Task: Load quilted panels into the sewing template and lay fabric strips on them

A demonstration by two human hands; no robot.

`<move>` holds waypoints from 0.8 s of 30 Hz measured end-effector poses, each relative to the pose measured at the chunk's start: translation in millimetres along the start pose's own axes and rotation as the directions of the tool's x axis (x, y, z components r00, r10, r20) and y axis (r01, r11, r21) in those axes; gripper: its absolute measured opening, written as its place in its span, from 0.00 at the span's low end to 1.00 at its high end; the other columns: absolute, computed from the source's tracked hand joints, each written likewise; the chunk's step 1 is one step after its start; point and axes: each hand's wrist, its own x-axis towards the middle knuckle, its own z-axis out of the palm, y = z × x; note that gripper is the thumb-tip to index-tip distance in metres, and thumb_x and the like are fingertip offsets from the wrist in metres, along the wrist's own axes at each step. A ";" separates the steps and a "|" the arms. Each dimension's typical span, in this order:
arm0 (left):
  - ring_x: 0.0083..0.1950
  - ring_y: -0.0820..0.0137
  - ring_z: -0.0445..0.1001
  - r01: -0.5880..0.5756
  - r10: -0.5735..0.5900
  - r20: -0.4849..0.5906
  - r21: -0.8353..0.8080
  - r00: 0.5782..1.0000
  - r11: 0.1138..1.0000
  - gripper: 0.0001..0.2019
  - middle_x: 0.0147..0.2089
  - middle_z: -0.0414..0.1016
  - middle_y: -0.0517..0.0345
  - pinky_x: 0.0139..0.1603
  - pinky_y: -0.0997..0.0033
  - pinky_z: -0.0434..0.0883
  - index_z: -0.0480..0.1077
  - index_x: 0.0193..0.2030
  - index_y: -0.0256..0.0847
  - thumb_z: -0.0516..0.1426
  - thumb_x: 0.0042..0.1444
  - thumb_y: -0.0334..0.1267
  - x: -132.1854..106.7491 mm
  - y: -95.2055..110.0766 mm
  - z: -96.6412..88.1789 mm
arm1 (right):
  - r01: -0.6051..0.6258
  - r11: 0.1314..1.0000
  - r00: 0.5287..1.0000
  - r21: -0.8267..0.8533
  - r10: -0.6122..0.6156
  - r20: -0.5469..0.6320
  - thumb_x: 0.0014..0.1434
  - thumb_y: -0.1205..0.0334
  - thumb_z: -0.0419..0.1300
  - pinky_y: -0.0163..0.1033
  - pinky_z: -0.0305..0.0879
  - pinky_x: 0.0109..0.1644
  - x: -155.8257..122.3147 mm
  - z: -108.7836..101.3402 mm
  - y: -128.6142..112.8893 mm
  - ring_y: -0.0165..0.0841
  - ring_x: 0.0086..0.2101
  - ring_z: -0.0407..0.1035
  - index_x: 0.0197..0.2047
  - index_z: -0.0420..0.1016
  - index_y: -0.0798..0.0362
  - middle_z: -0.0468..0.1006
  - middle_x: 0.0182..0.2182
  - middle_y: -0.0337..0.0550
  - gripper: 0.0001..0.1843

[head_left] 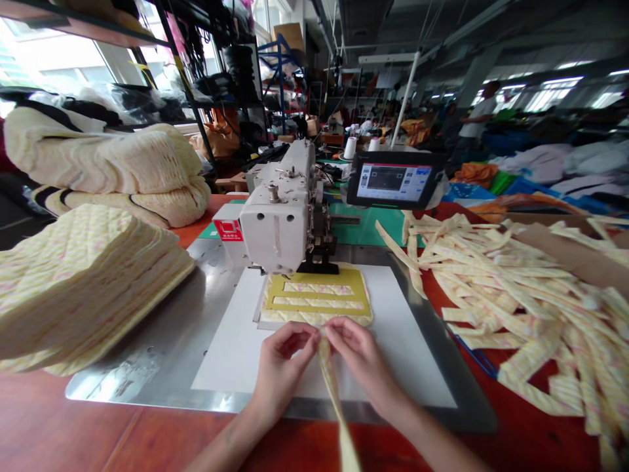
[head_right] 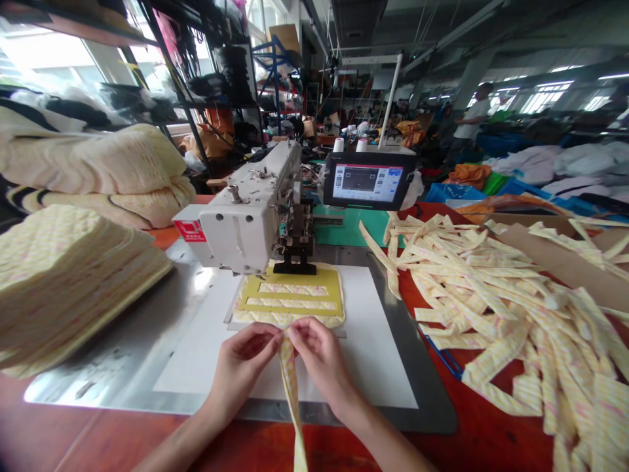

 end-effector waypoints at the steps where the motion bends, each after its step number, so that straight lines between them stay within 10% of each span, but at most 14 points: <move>1: 0.39 0.71 0.80 -0.002 0.002 -0.010 -0.003 1.000 1.000 0.11 0.37 0.82 0.54 0.45 0.77 0.77 0.77 0.38 0.37 0.67 0.58 0.44 -0.3 0.7 0.4 | -0.016 1.000 1.000 -0.003 0.016 0.025 0.52 0.37 0.67 0.24 0.70 0.43 -0.7 0.7 -0.9 0.23 0.39 0.72 0.43 0.74 0.60 0.77 0.40 0.45 0.32; 11: 0.39 0.73 0.78 -0.036 0.030 -0.121 -0.050 0.992 0.998 0.13 0.36 0.78 0.57 0.44 0.78 0.76 0.72 0.40 0.38 0.68 0.57 0.41 -6.4 -1.0 1.7 | -0.151 0.964 0.988 0.217 0.140 0.065 0.50 0.43 0.71 0.24 0.70 0.44 -7.2 8.7 1.5 0.20 0.39 0.70 0.46 0.74 0.58 0.76 0.44 0.44 0.30; 15: 0.45 0.70 0.80 0.008 -0.014 -0.090 -0.067 0.996 0.998 0.13 0.40 0.79 0.54 0.49 0.74 0.76 0.72 0.41 0.38 0.67 0.59 0.44 -4.8 -4.0 -4.9 | 0.146 0.953 0.989 -0.265 -0.139 0.044 0.57 0.42 0.65 0.29 0.71 0.46 4.5 -9.8 -37.4 0.25 0.40 0.72 0.42 0.78 0.58 0.78 0.41 0.46 0.24; 19: 0.52 0.64 0.79 0.014 -0.013 -0.009 0.061 1.000 0.998 0.12 0.48 0.81 0.51 0.58 0.68 0.75 0.75 0.43 0.38 0.64 0.61 0.46 1.2 -3.6 -21.8 | 0.567 0.358 0.743 -0.742 -0.611 0.273 0.68 0.53 0.54 0.37 0.68 0.56 32.0 -13.2 -71.1 0.29 0.45 0.70 0.48 0.81 0.53 0.78 0.41 0.48 0.17; 24: 0.53 0.63 0.79 -0.121 0.115 0.038 0.322 0.993 0.939 0.10 0.49 0.81 0.51 0.59 0.65 0.74 0.78 0.43 0.40 0.60 0.66 0.44 5.5 1.2 -48.6 | 0.688 -0.110 0.593 -0.718 -0.485 0.643 0.71 0.65 0.44 0.36 0.68 0.47 91.1 19.3 -37.7 0.28 0.38 0.66 0.45 0.79 0.58 0.75 0.34 0.50 0.21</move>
